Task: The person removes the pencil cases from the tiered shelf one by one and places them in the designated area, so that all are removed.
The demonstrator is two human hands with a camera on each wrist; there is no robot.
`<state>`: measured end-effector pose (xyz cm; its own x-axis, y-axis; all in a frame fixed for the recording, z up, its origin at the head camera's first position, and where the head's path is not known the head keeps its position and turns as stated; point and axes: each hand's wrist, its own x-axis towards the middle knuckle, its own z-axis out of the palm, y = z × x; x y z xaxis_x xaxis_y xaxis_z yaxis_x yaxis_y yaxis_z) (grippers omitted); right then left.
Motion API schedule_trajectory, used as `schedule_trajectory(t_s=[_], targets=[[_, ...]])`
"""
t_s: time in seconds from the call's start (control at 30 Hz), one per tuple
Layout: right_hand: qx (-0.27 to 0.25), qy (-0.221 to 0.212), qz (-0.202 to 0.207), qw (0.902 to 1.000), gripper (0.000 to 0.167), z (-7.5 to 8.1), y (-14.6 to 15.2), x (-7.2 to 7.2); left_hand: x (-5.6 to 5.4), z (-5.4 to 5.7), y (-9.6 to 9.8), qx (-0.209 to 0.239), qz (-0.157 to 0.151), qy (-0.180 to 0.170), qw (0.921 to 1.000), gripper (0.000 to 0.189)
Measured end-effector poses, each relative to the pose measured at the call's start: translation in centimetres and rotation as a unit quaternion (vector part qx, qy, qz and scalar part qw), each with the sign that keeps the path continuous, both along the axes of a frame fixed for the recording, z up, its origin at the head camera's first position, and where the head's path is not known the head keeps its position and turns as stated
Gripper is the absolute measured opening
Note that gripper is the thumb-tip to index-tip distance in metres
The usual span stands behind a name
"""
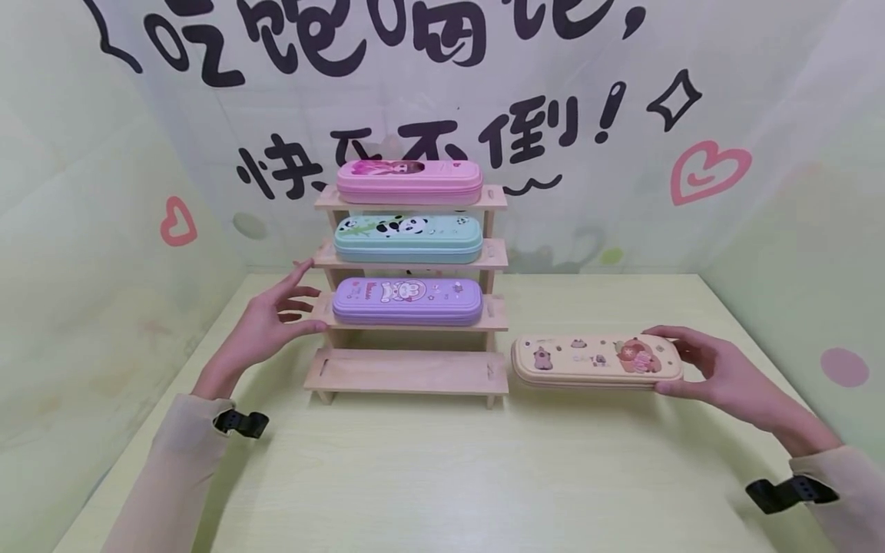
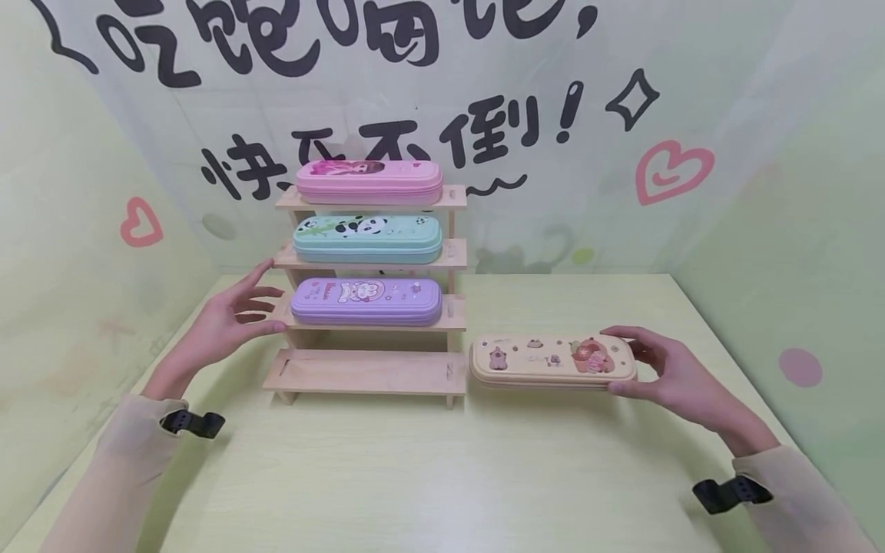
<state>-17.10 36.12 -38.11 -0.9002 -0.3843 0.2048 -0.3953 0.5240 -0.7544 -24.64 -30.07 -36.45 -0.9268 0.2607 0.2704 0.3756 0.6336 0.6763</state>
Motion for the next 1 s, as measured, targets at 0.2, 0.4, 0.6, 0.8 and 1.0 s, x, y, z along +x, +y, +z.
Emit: schedule_trajectory(t_s=[0.2,0.4,0.6,0.8,1.0], targets=[[0.017,-0.005,-0.013,0.9998,0.07,-0.4,1.5,-1.3,0.1,0.0,-0.1,-0.001,0.003,-0.002,1.0,0.107],[0.023,-0.019,-0.034,0.999,0.068,-0.8,2.4,-3.0,0.1,0.0,0.0,0.0,0.001,-0.003,1.0,0.107],[0.02,-0.027,-0.047,0.9983,0.067,-1.0,3.0,-4.9,0.1,0.0,0.0,0.001,0.006,-0.007,1.0,0.106],[0.035,-0.054,-0.059,0.9962,0.069,-1.2,3.4,-6.4,0.2,0.1,0.0,-0.001,0.008,-0.007,0.9999,0.106],[0.048,-0.085,-0.064,0.9932,0.073,-1.4,3.6,-7.5,0.1,0.1,0.0,0.001,0.004,-0.006,1.0,0.106]])
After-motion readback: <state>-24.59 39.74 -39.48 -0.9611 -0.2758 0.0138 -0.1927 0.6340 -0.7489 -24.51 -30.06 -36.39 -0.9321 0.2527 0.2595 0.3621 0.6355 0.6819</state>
